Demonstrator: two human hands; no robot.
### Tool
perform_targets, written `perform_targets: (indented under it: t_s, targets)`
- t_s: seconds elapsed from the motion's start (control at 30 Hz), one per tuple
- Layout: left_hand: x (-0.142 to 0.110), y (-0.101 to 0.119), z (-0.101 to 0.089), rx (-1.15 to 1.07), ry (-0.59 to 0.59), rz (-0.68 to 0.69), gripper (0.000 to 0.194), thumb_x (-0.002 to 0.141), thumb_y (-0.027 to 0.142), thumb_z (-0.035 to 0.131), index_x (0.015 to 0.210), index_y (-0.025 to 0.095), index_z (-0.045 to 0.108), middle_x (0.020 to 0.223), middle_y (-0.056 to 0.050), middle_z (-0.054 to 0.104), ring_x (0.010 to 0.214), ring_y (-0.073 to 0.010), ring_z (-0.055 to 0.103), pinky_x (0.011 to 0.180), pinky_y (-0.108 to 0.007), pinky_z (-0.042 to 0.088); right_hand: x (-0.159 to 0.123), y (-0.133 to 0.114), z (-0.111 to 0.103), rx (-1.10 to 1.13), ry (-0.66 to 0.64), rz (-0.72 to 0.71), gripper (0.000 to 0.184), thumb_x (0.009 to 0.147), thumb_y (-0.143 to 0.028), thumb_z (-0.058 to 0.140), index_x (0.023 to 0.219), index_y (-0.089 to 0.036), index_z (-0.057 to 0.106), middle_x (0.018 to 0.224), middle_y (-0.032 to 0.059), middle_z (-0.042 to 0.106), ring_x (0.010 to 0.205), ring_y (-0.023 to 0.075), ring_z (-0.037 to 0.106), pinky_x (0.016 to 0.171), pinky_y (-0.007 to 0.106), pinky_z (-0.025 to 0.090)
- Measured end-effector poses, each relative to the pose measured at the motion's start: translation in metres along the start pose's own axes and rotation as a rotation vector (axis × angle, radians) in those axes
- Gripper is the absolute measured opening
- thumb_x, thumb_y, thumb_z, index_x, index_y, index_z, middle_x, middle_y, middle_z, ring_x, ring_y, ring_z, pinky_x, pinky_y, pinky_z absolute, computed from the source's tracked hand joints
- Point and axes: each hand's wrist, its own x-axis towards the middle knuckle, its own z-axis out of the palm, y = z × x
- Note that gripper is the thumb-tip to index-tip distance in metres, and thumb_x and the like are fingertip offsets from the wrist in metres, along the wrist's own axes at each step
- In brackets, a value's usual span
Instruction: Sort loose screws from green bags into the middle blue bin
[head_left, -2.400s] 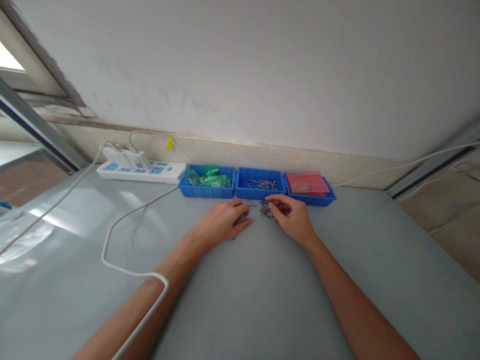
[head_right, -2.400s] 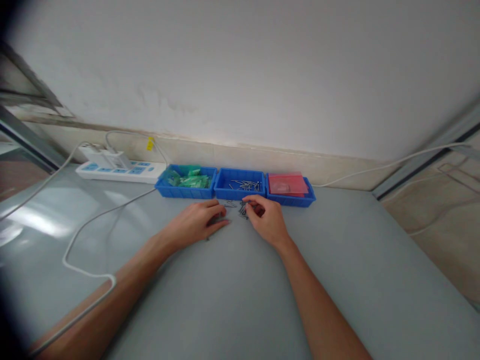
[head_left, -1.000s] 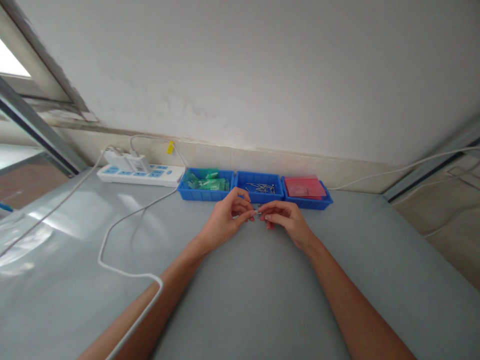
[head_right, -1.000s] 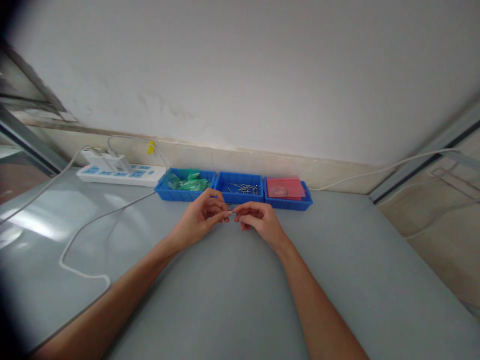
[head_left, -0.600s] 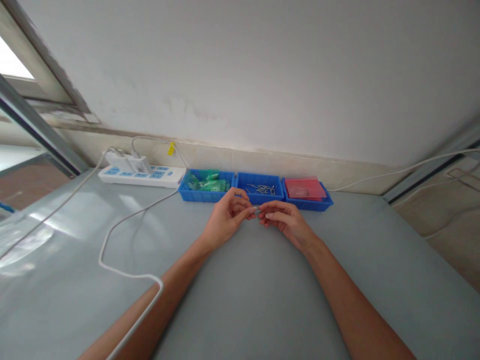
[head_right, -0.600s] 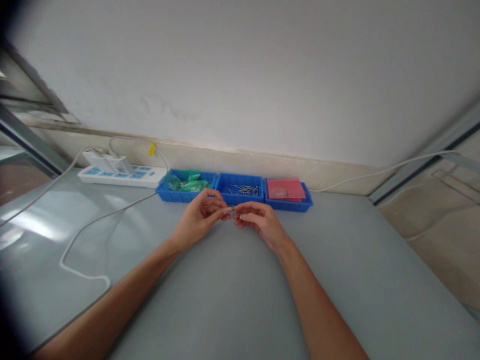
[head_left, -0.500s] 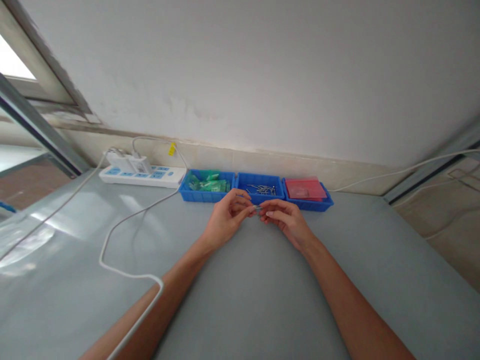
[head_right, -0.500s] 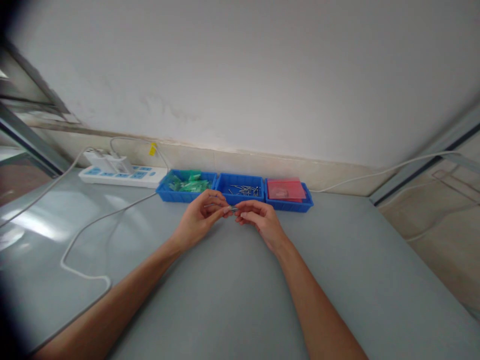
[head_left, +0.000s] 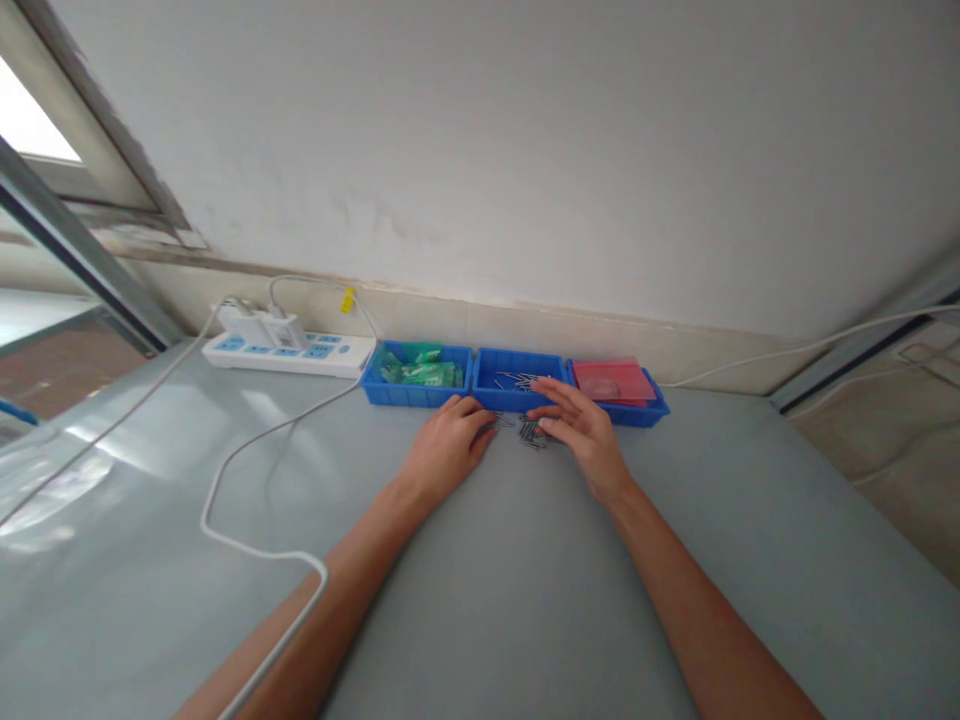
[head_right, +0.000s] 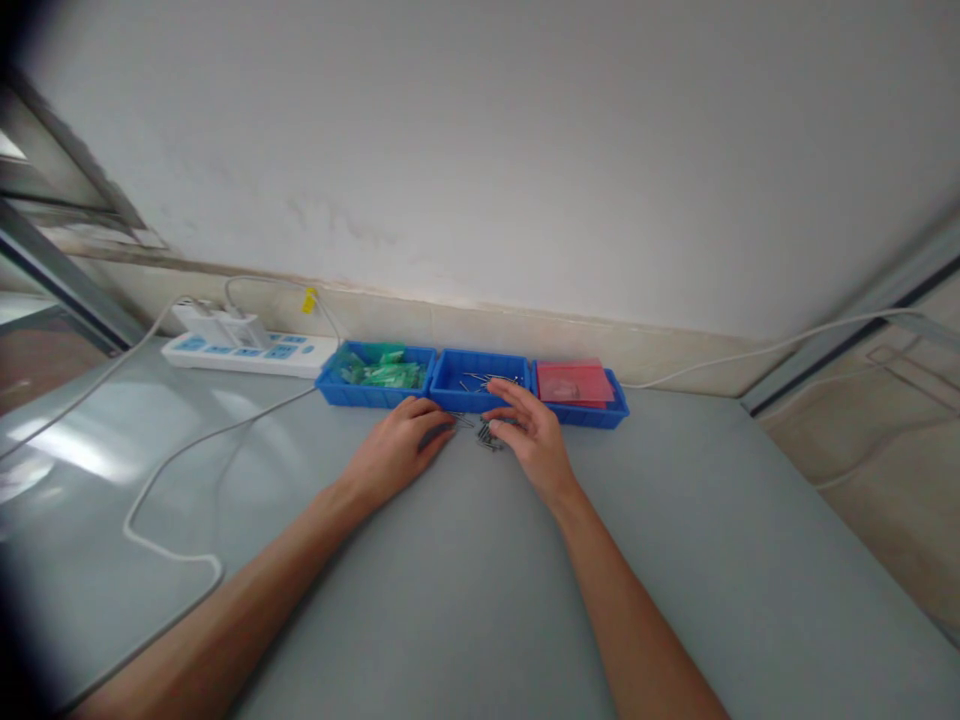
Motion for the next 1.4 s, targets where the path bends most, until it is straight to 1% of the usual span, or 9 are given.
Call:
perform_targets:
  t_s: [0.13,0.23,0.4,0.63,0.9,1.03,1.13,1.23,1.4]
  targets:
    - [0.002,0.000,0.000,-0.019,-0.016,-0.012,0.014,0.098,0.020,0.055,0.094,0.017,0.068,0.098,-0.009,0.067,0.097,-0.0271,0.059,0.088,-0.042,0.053,-0.001,0.002,0.002,-0.032,-0.005,0.022,0.042,0.073,-0.022,0.075,0.115,-0.027,0.070,0.121,0.0069,0.073,0.084,0.0175,0.071,0.082,0.036,0.056]
    - [0.003,0.001,-0.001,-0.075,-0.023,-0.023,0.012,0.098,0.018,0.055,0.093,0.017,0.066,0.096,-0.008,0.066,0.096,-0.0263,0.059,0.087,-0.041,0.052,-0.002,0.003,0.002,-0.075,-0.001,0.018,0.040,0.074,-0.023,0.073,0.114,-0.025,0.070,0.113,0.0067,0.074,0.078,0.0162,0.071,0.075,0.033,0.057]
    - [0.004,0.008,-0.006,-0.305,0.075,-0.041,0.008,0.097,0.021,0.058,0.096,0.019,0.065,0.096,-0.005,0.067,0.090,-0.0203,0.062,0.086,-0.034,0.052,-0.004,0.004,0.001,-0.244,0.028,0.000,0.027,0.077,-0.023,0.068,0.104,-0.021,0.073,0.087,0.0035,0.073,0.065,0.0141,0.065,0.063,0.029,0.055]
    - [0.005,0.017,-0.012,-0.421,0.123,-0.011,0.009,0.095,0.024,0.061,0.094,0.020,0.068,0.090,-0.003,0.069,0.083,-0.0170,0.063,0.082,-0.030,0.052,-0.004,-0.002,0.002,-0.137,-0.103,0.044,0.020,0.078,-0.030,0.074,0.096,-0.021,0.076,0.081,0.0031,0.075,0.063,0.0134,0.065,0.059,0.027,0.053]
    - [0.004,0.018,-0.013,-0.416,0.087,0.024,0.014,0.097,0.028,0.057,0.093,0.020,0.068,0.089,-0.004,0.069,0.083,-0.0175,0.063,0.080,-0.030,0.053,0.000,0.002,-0.002,-0.111,-0.068,0.066,0.024,0.072,-0.039,0.083,0.085,-0.020,0.079,0.074,0.0043,0.076,0.062,0.0152,0.067,0.062,0.030,0.056]
    - [0.003,0.017,-0.011,-0.372,0.089,0.014,0.016,0.099,0.029,0.055,0.097,0.020,0.068,0.093,-0.005,0.070,0.088,-0.0188,0.064,0.085,-0.032,0.053,0.001,0.004,-0.001,-0.084,-0.035,0.081,0.030,0.068,-0.043,0.087,0.083,-0.019,0.079,0.070,0.0036,0.075,0.061,0.0155,0.068,0.064,0.031,0.058]
    - [0.002,0.014,-0.008,-0.248,0.092,0.022,0.023,0.103,0.029,0.048,0.109,0.018,0.067,0.105,-0.008,0.070,0.101,-0.0227,0.062,0.095,-0.038,0.052,0.002,0.005,0.000,-0.083,0.027,0.076,0.034,0.066,-0.046,0.087,0.084,-0.019,0.079,0.069,0.0038,0.075,0.062,0.0166,0.069,0.064,0.032,0.059]
    - [0.001,0.010,-0.003,-0.079,0.031,0.060,0.030,0.104,0.025,0.042,0.120,0.016,0.066,0.114,-0.011,0.068,0.109,-0.0268,0.057,0.101,-0.045,0.049,0.003,0.004,-0.001,-0.084,0.088,0.056,0.032,0.068,-0.044,0.086,0.086,-0.019,0.079,0.077,0.0055,0.077,0.067,0.0183,0.071,0.069,0.035,0.060]
    - [-0.001,0.007,0.000,0.077,-0.024,0.064,0.032,0.103,0.024,0.043,0.121,0.016,0.068,0.111,-0.013,0.064,0.103,-0.0282,0.055,0.096,-0.047,0.052,0.003,-0.001,-0.003,-0.074,0.182,-0.014,0.027,0.074,-0.039,0.079,0.095,-0.021,0.080,0.092,0.0076,0.080,0.073,0.0196,0.072,0.071,0.037,0.060]
